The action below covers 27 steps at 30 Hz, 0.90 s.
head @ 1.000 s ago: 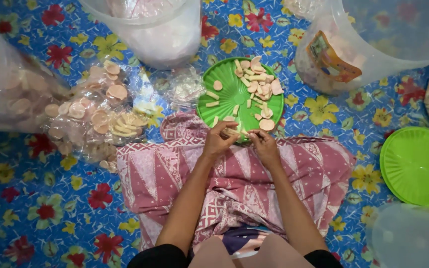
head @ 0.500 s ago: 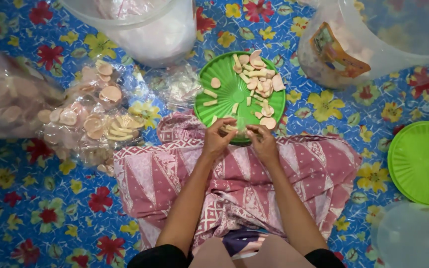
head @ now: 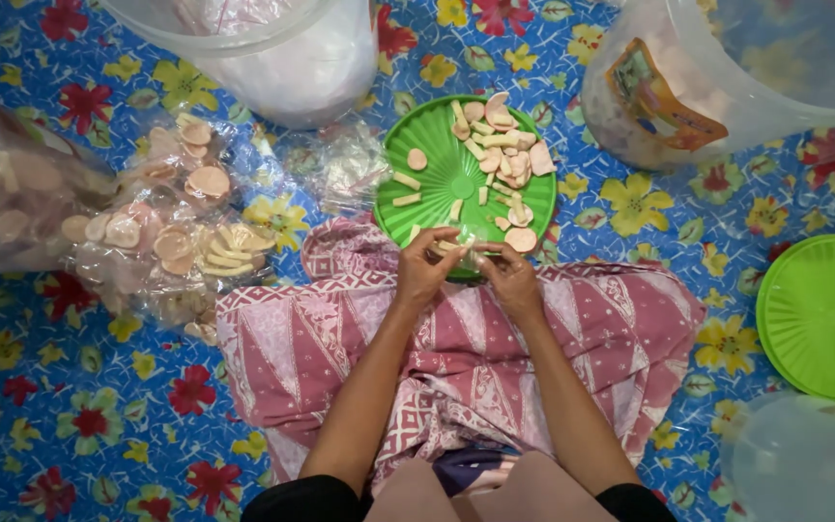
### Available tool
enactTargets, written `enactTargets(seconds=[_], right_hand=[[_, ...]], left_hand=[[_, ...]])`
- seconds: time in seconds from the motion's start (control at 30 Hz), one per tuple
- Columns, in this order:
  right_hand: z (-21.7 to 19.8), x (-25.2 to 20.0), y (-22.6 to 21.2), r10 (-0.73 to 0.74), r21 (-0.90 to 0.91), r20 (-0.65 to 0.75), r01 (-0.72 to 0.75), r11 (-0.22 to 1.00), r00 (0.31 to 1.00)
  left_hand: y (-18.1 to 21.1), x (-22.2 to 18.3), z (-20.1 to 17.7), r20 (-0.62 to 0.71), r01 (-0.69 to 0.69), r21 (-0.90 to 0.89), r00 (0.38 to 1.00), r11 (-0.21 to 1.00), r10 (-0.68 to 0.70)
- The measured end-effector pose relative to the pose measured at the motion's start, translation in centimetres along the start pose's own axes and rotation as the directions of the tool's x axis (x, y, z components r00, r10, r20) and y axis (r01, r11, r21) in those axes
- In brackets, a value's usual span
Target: Arranging small heart-shaped snacks onto a green plastic plate
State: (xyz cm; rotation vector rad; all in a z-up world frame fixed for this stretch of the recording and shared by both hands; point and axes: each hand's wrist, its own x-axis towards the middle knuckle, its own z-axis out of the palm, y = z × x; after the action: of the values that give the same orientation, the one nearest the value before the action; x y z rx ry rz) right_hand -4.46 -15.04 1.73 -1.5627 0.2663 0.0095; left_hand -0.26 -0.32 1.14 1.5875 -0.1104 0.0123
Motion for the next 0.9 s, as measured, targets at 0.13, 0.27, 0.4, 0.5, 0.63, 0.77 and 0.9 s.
enactTargets(seconds=[0.13,0.27,0.4,0.5,0.63,0.77,0.9], right_hand=[[0.1,-0.8,-1.5,0.092,0.135,0.031,-0.095,0.986,0.995],[-0.1,-0.7,-1.1,0.141,0.183,-0.075,-0.126,0.975,0.987],[-0.8,0.1,1.9,0.100,0.112,-0.108,-0.088,0.990,0.989],[-0.2,-0.4,0.4,0.074,0.066,-0.096,-0.068,0.995,0.993],[-0.5,-1.9,-0.4,0.051,-0.068,-0.101,-0.058,0.996,0.994],[-0.6,-1.5,1.5,0.016,-0.150,-0.083,-0.028,0.988,0.996],[0.3,-2.3,-1.7,-0.008,-0.146,-0.018,0.005,0.989,1.000]], left_hand=[[0.6,-0.3,-0.1,0.047,-0.027,-0.022,0.999,0.999,0.028],[0.6,-0.5,-0.1,0.067,0.028,-0.142,0.998,0.989,-0.019],[1.4,-1.2,-0.2,0.094,0.043,-0.172,0.995,0.984,-0.027],[1.1,-1.3,-0.5,0.125,-0.003,-0.149,0.992,0.989,0.021],[1.4,-2.3,-0.9,0.129,0.047,-0.119,0.991,0.992,-0.031],[2.3,-2.2,-1.4,0.184,0.031,-0.095,0.983,0.995,-0.013],[1.5,-2.6,-2.0,0.249,-0.057,-0.040,0.966,0.998,0.065]])
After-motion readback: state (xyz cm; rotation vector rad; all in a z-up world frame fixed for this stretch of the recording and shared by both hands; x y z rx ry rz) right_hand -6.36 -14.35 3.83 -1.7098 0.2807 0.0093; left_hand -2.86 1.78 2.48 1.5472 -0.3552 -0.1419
